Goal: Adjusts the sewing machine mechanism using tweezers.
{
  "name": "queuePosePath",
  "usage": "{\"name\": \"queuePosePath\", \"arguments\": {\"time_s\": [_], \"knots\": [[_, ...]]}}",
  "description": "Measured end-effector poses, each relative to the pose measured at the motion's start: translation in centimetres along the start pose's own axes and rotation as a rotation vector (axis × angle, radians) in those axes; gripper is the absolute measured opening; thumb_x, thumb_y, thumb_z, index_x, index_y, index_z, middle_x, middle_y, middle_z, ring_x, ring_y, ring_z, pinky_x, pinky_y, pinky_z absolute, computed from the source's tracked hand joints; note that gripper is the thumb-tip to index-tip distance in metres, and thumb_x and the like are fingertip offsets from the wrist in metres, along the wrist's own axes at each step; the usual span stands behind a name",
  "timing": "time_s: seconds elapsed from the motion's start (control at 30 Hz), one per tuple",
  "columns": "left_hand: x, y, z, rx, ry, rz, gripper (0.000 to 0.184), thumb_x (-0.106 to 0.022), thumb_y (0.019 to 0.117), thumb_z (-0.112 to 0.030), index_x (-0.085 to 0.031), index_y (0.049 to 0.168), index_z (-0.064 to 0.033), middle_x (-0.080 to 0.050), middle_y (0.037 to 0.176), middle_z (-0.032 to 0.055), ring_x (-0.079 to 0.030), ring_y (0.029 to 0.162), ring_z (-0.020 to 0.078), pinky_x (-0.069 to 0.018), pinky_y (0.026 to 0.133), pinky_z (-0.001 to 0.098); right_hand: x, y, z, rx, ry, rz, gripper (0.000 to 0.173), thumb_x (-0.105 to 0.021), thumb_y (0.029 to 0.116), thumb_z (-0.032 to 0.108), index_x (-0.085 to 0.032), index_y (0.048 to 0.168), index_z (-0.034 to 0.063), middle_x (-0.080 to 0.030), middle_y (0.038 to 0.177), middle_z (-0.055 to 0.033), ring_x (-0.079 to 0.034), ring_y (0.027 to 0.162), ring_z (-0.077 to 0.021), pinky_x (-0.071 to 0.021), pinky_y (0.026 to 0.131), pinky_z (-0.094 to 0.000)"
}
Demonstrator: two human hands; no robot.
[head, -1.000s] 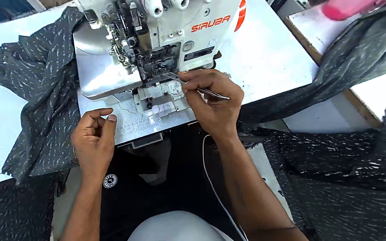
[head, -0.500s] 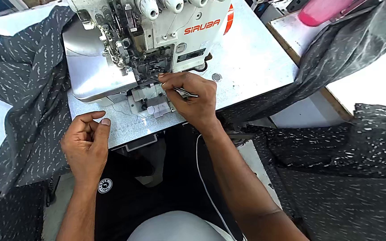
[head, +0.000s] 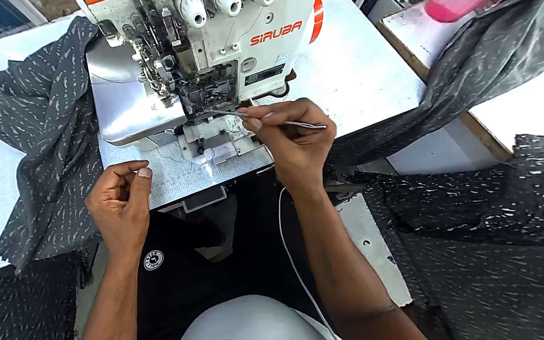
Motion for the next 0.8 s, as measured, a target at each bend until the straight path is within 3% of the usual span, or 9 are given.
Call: {"name": "queuePosePath", "arguments": {"time_s": [0.1, 0.23, 0.3, 0.43, 0.57, 0.63, 0.7, 0.77, 0.8], "knots": [[-0.2, 0.0, -0.4, 0.038, -0.098, 0.029, 0.019, -0.055, 0.1044, -0.019, -0.071, 0.110, -0.0108, -0.064, 0.077, -0.0075, -0.046, 0.048, 0.0009, -0.0373, 0.042, 0.0157, 0.8, -1.3, 0.6, -0.130, 0.233, -0.041, 0.016, -0.073, 0.0894, -0.008, -0.067, 0.096, 0.0056, -0.077, 0.100, -0.0163, -0.078, 0.090, -0.0259, -0.0662, 0.080, -0.0406], [-3.5, -0.6, -2.6, 0.380, -0.370, 0.252, 0.041, -0.035, 0.1117, -0.029, -0.070, 0.123, -0.0103, -0.073, 0.096, 0.0028, -0.041, 0.042, 0.0019, -0.0372, 0.039, 0.0150, 0.1, -3.6, 0.9, -0.281, 0.359, -0.013, 0.018, -0.075, 0.0873, -0.008, -0.067, 0.094, 0.0069, -0.077, 0.097, -0.0151, -0.078, 0.086, -0.0256, -0.0667, 0.078, -0.0402], [-6.3, -0.8, -3.9, 0.534, -0.518, 0.377, 0.042, -0.035, 0.1125, -0.031, -0.067, 0.130, -0.0099, -0.073, 0.106, 0.0066, -0.039, 0.042, 0.0015, -0.0342, 0.038, 0.0140, -0.6, -4.5, 0.9, -0.309, 0.352, 0.022, 0.019, -0.074, 0.0859, -0.012, -0.066, 0.094, 0.0038, -0.077, 0.096, -0.0168, -0.078, 0.086, -0.0265, -0.0667, 0.077, -0.0404], [-9.2, 0.0, -5.0, 0.652, -0.763, 0.380, 0.030, -0.045, 0.1101, -0.017, -0.066, 0.129, -0.0079, -0.060, 0.081, 0.0000, -0.036, 0.042, -0.0006, -0.0312, 0.035, 0.0114, -1.2, -5.7, 0.9, -0.316, 0.332, 0.086, 0.018, -0.074, 0.0860, -0.012, -0.066, 0.094, 0.0023, -0.077, 0.097, -0.0162, -0.078, 0.089, -0.0246, -0.0664, 0.079, -0.0372], [-8.0, 0.2, -5.9, 0.451, -0.672, 0.301, 0.023, -0.046, 0.1097, -0.015, -0.068, 0.115, -0.0102, -0.059, 0.079, -0.0019, -0.038, 0.044, -0.0004, -0.0322, 0.037, 0.0112, -0.3, -6.4, 1.3, -0.379, 0.378, 0.069, 0.016, -0.075, 0.0882, -0.008, -0.067, 0.097, 0.0035, -0.076, 0.100, -0.0155, -0.077, 0.093, -0.0239, -0.0656, 0.082, -0.0367], [-6.6, -0.3, -6.4, 0.314, -0.599, 0.280, 0.020, -0.048, 0.1095, -0.018, -0.068, 0.110, -0.0139, -0.059, 0.081, -0.0025, -0.039, 0.045, -0.0003, -0.0351, 0.038, 0.0113, 0.4, -6.8, 1.3, -0.414, 0.454, 0.025, 0.012, -0.074, 0.0937, 0.004, -0.067, 0.103, 0.0073, -0.075, 0.103, -0.0130, -0.075, 0.097, -0.0238, -0.0639, 0.087, -0.0399], [-5.1, -0.9, -7.4, 0.172, -0.547, 0.299, 0.017, -0.052, 0.1086, -0.023, -0.068, 0.107, -0.0186, -0.058, 0.078, -0.0043, -0.041, 0.047, 0.0003, -0.0378, 0.040, 0.0126, 0.9, -6.9, 1.1, -0.449, 0.488, -0.013, 0.009, -0.062, 0.1023, 0.018, -0.066, 0.108, 0.0122, -0.072, 0.095, -0.0072, -0.074, 0.093, -0.0210, -0.0617, 0.089, -0.0417], [-3.9, -1.9, -8.6, 0.051, -0.475, 0.357, 0.015, -0.057, 0.1063, -0.030, -0.070, 0.103, -0.0221, -0.059, 0.074, -0.0063, -0.044, 0.048, 0.0004, -0.0396, 0.042, 0.0138, 0.9, -7.0, 0.9, -0.525, 0.460, -0.038, 0.023, -0.044, 0.1058, 0.019, -0.067, 0.106, 0.0124, -0.066, 0.080, -0.0013, -0.069, 0.075, -0.0144, -0.0618, 0.077, -0.0372], [-3.6, -2.4, -9.3, -0.012, -0.441, 0.399, 0.017, -0.058, 0.1060, -0.030, -0.071, 0.101, -0.0212, -0.060, 0.074, -0.0060, -0.047, 0.050, 0.0005, -0.0412, 0.044, 0.0142, 0.4, -7.0, 0.8, -0.582, 0.409, -0.035, 0.029, -0.040, 0.1058, 0.018, -0.068, 0.106, 0.0109, -0.063, 0.075, 0.0002, -0.061, 0.061, -0.0081, -0.0571, 0.062, -0.0278]]}}
Point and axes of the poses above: each hand's wrist, its own y-axis towards the middle knuckle, its own x-axis out of the back of the hand, z = x × y, the point moved 7 cm from there along y, towards the middle knuckle
